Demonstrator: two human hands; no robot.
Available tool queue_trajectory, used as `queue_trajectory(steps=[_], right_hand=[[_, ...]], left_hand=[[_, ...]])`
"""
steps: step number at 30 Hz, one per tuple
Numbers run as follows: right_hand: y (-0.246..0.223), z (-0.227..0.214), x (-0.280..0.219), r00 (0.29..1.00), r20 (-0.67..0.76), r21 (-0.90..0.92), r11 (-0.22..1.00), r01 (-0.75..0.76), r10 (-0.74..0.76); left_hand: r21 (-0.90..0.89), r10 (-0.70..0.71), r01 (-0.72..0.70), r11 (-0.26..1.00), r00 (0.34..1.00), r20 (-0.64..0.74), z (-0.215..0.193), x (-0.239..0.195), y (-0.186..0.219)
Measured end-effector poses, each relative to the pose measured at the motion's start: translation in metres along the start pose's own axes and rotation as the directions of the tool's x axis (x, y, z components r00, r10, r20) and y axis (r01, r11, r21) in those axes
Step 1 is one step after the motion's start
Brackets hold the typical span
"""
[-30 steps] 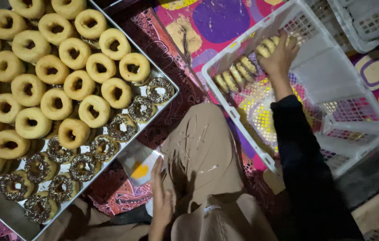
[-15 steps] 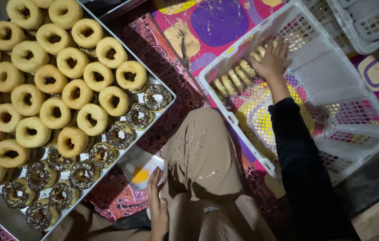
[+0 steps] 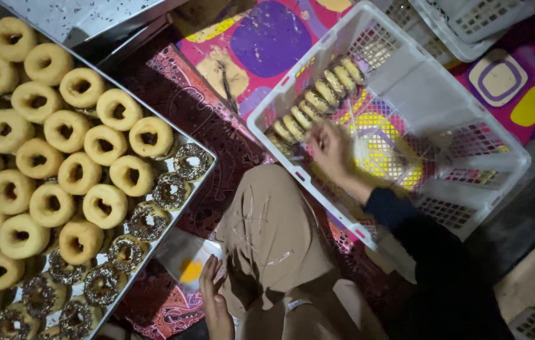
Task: The person sits on a patterned mat and repeatedly picks donuts from a metal tray, places them into small plastic bags, and stacks the filled bags in a white crate. The donuts include plain and chocolate-sprinkled varieties.
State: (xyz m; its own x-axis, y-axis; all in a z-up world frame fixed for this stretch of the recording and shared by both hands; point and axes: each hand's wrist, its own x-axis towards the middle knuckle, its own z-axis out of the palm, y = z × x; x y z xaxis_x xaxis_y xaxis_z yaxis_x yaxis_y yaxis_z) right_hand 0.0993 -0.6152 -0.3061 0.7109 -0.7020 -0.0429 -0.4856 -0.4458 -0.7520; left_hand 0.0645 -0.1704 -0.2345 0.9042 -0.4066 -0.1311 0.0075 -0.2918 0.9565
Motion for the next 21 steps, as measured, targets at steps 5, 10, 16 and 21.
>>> queue_trajectory(steps=[5, 10, 16, 21], right_hand=[[0.048, 0.036, -0.042, 0.956, 0.132, 0.247, 0.925, -0.288, 0.262], [0.094, 0.077, -0.024, 0.871, 0.368, 0.464, 0.748, -0.474, 0.324], [0.101, 0.101, -0.004, 0.875, 0.456, 0.554, 0.717, -0.422, 0.163], [0.079, 0.075, -0.017, 0.885, 0.405, 0.523, 0.736, -0.43, 0.229]], left_hand=[[0.044, -0.007, 0.007, 0.999, 1.0, 0.015, 0.003, 0.007, 0.009], [0.038, 0.046, -0.048, 0.998, 0.997, 0.064, 0.009, 0.014, 0.02], [0.073, 0.038, -0.042, 0.996, 0.997, 0.062, 0.008, 0.011, 0.028], [0.042, -0.005, 0.003, 0.999, 0.998, 0.06, 0.006, 0.011, 0.027]])
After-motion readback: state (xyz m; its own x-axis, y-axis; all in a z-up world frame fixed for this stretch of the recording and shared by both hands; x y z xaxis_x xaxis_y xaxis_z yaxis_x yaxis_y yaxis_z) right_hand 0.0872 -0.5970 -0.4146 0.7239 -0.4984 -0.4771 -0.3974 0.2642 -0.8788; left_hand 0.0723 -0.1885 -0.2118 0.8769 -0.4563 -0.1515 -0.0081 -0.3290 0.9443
